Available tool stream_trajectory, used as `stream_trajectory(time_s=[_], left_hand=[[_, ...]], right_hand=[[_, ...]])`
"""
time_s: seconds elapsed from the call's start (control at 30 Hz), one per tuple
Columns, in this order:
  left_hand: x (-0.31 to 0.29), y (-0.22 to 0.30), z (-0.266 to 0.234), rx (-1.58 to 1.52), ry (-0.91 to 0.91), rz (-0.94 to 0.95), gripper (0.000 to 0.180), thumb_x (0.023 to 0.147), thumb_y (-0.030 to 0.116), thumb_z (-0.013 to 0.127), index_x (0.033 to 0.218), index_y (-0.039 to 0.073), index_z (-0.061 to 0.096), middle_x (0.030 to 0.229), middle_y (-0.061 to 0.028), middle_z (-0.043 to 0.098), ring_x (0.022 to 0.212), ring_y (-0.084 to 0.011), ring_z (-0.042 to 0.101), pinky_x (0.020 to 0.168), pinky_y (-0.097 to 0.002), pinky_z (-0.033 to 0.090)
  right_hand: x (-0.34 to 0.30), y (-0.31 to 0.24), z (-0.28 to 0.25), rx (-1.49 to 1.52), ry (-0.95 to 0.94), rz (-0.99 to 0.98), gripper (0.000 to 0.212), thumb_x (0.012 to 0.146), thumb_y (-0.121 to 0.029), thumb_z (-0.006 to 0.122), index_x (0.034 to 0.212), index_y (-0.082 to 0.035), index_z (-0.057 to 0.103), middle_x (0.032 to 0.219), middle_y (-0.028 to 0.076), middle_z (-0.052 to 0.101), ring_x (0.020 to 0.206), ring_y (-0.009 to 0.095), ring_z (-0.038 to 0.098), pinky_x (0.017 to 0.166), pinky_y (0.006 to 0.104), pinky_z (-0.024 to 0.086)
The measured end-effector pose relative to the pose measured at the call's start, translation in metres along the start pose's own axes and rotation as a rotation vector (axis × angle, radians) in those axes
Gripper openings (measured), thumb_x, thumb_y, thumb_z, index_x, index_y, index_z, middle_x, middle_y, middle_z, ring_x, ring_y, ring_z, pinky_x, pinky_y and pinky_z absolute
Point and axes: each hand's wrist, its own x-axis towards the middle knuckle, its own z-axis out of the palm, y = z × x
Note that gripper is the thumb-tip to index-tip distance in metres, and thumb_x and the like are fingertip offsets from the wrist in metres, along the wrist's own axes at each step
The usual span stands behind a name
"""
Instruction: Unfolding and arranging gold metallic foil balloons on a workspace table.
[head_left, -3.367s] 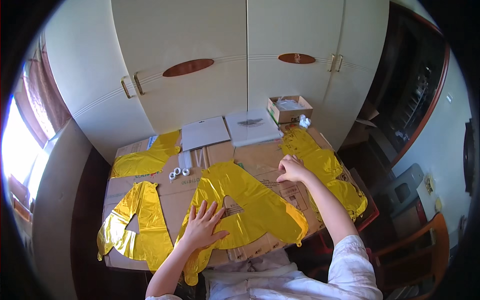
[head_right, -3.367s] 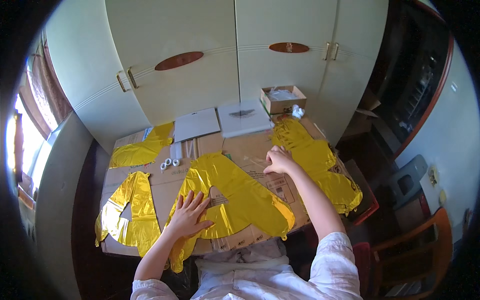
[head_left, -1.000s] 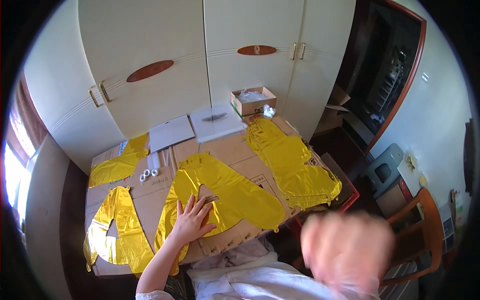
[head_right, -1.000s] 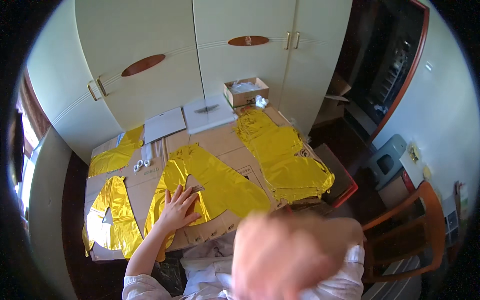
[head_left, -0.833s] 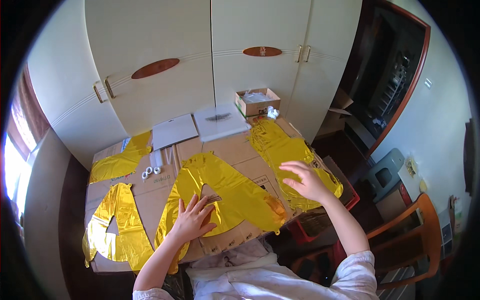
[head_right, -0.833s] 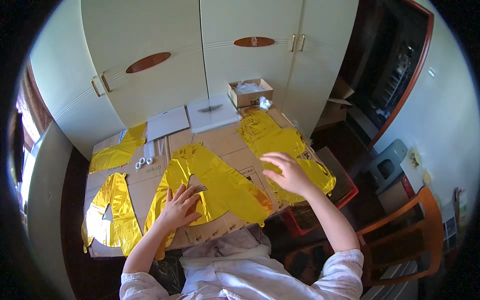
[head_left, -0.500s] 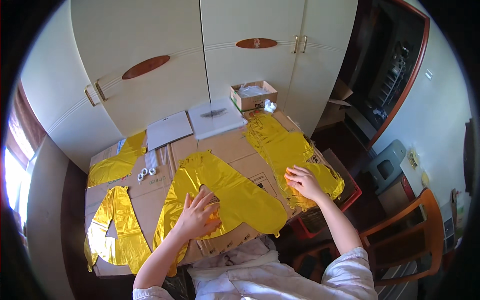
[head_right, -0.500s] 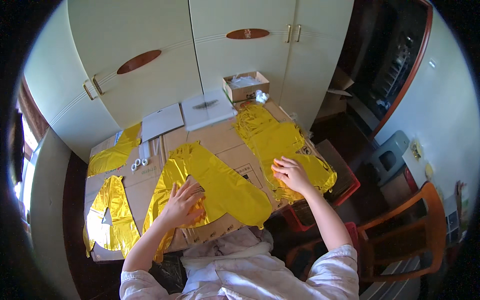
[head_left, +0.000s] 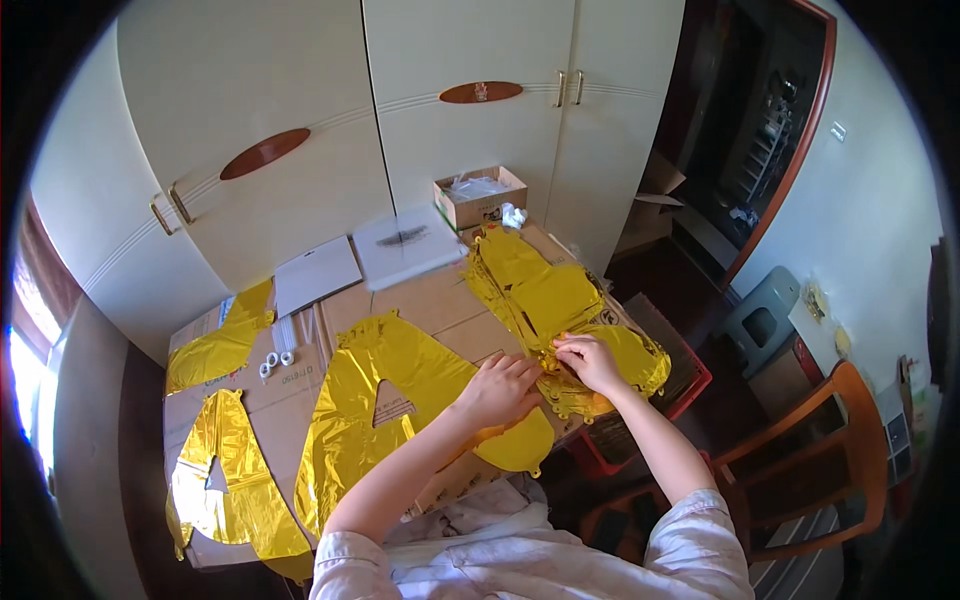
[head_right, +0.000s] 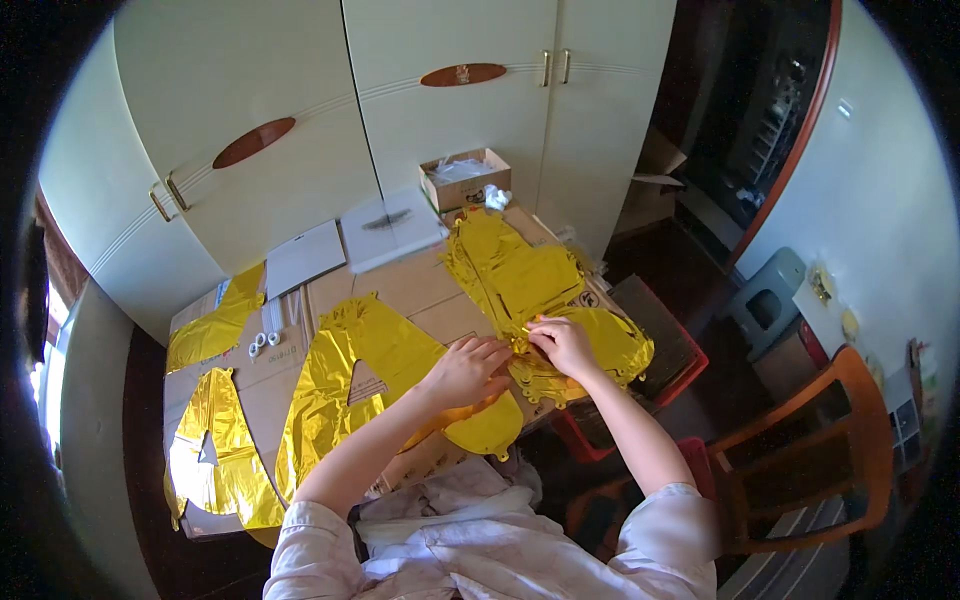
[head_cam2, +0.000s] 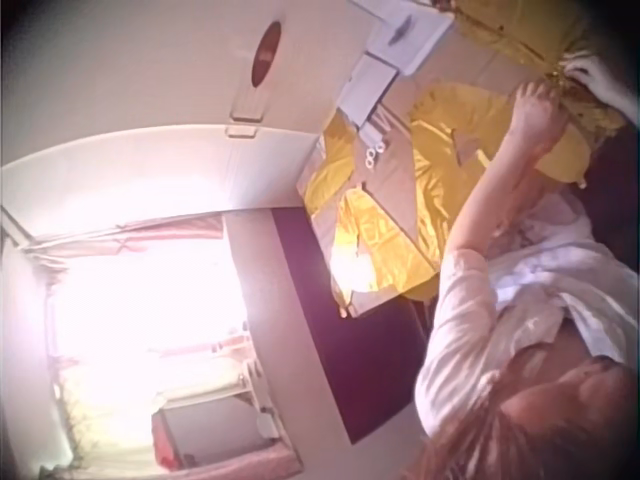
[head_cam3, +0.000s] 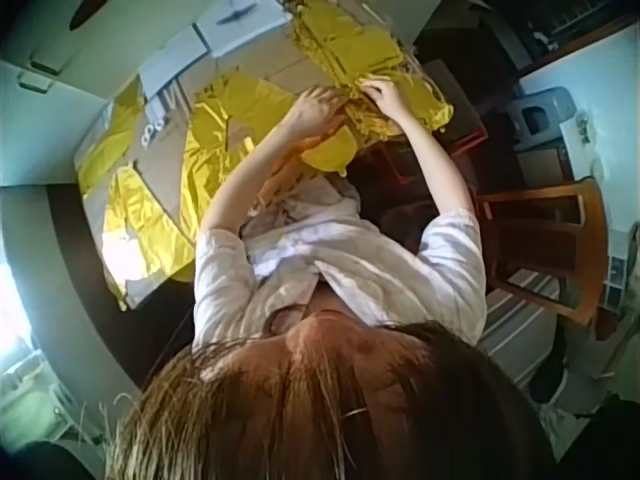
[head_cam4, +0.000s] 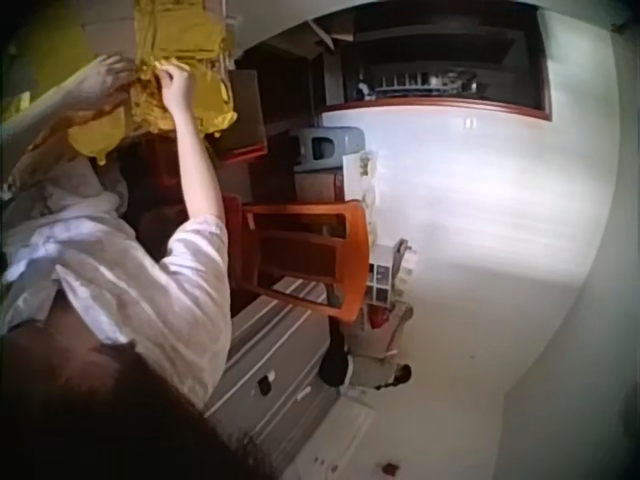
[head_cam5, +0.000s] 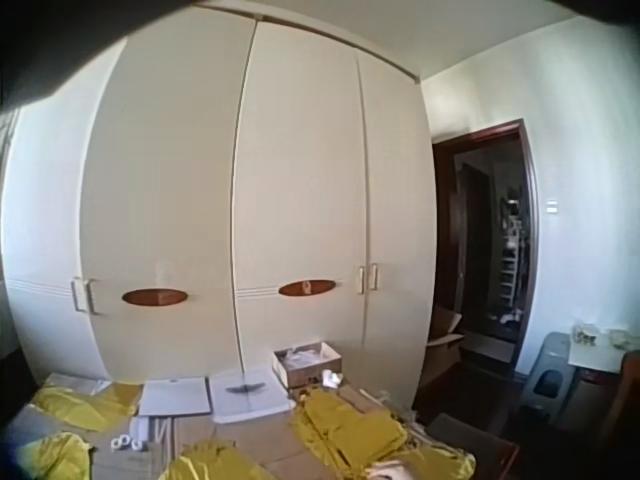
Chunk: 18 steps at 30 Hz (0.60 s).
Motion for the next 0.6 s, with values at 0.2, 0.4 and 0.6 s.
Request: stream_trajectory(time_s=[0.2,0.4,0.6], left_hand=[[0.024,-0.007,0.014,0.024,0.002,0.032,0.022,0.087,0.028,0.060,0.098,0.009,0.064,0.096,-0.0063,0.063,0.098,-0.0259,0.059,0.094,-0.0409,0.043],[0.052,-0.018,0.018,0.001,-0.054,0.050,0.015,0.082,0.023,0.060,0.087,0.009,0.063,0.087,-0.0068,0.062,0.088,-0.0273,0.061,0.089,-0.0411,0.046],[0.069,-0.035,0.033,-0.022,-0.092,0.096,0.023,0.080,0.027,0.061,0.094,0.009,0.064,0.089,-0.0104,0.062,0.088,-0.0291,0.062,0.075,-0.0398,0.051]], right_hand=[[0.001,0.010,-0.006,0.266,0.023,0.240,0.014,0.092,-0.014,0.061,0.093,-0.001,0.068,0.089,0.006,0.070,0.089,0.013,0.063,0.077,0.0273,0.047],[0.023,0.028,-0.024,0.576,0.077,0.299,0.012,0.094,-0.012,0.057,0.093,0.000,0.062,0.084,-0.001,0.061,0.078,0.006,0.052,0.071,0.0230,0.042],[0.073,0.028,-0.080,0.509,0.151,0.223,0.013,0.097,-0.014,0.053,0.093,-0.004,0.061,0.081,-0.002,0.058,0.075,0.006,0.050,0.069,0.0227,0.042]])
